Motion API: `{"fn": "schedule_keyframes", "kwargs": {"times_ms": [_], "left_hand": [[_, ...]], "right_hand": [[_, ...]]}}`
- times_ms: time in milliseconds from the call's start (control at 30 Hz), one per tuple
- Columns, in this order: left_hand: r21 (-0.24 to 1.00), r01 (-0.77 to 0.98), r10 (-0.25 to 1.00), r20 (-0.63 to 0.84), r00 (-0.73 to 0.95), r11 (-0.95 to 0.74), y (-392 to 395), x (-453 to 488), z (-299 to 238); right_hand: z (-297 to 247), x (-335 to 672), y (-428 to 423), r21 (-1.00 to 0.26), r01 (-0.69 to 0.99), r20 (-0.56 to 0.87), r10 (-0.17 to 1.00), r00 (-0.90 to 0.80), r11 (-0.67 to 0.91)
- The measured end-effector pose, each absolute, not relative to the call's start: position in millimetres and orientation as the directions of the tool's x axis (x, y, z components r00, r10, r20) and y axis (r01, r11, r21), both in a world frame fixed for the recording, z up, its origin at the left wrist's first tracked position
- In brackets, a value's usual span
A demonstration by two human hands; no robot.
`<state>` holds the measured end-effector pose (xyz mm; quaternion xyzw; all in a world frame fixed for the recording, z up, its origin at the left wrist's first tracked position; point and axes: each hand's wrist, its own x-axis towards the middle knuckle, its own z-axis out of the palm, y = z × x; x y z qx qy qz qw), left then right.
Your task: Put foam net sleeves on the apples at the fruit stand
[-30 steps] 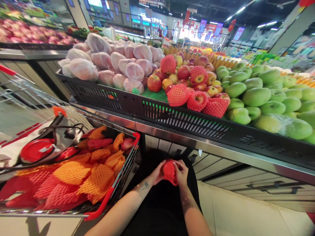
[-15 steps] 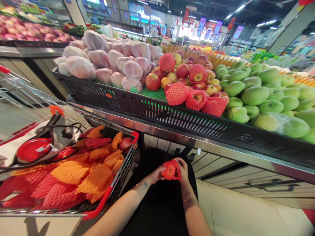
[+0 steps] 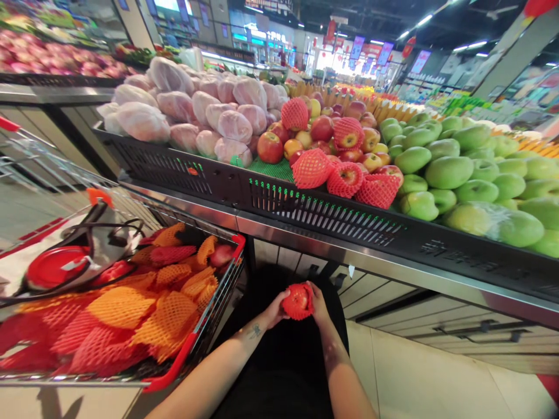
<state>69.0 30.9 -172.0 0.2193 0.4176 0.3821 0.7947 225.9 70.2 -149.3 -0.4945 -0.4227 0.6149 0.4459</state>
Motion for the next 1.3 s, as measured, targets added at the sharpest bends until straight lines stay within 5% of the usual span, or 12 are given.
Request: {"fn": "schedule_keyframes", "kwargs": {"times_ms": [167, 467, 600, 667, 733, 1300], "left_hand": [[0.608, -0.512, 0.776, -0.593, 0.216, 0.607, 33.9, 74.8, -155.2], [0.802, -0.336, 0.849, -0.528, -0.012, 0.494, 33.8, 91.3, -150.7], [0.993, -0.038, 0.952, -0.114, -0.285, 0.108, 27.5, 85.4, -140.2], [0.98, 0.188, 0.939, 0.124, -0.32, -0.065, 25.5, 77.5, -133.6], [0.946, 0.303, 0.939, 0.207, -0.274, -0.12, 25.0, 69.9, -130.0], [0.955, 0.296, 0.982, 0.031, -0.185, 0.025, 37.5, 67.2, -152.4]], "right_hand": [[-149.9, 219.4, 67.7, -0.963, -0.075, -0.245, 0.956, -0.159, -0.259], [-138.4, 228.4, 69.6, -0.958, -0.131, -0.203, 0.924, -0.323, -0.256], [-139.4, 234.0, 69.2, -0.956, -0.178, -0.175, 0.939, -0.296, -0.234], [-139.7, 236.5, 68.3, -0.951, -0.206, -0.167, 0.945, -0.282, -0.23], [-138.4, 237.8, 67.6, -0.945, -0.231, -0.164, 0.945, -0.283, -0.234], [-136.4, 242.4, 66.7, -0.831, -0.398, -0.318, 0.918, -0.235, -0.389]]}}
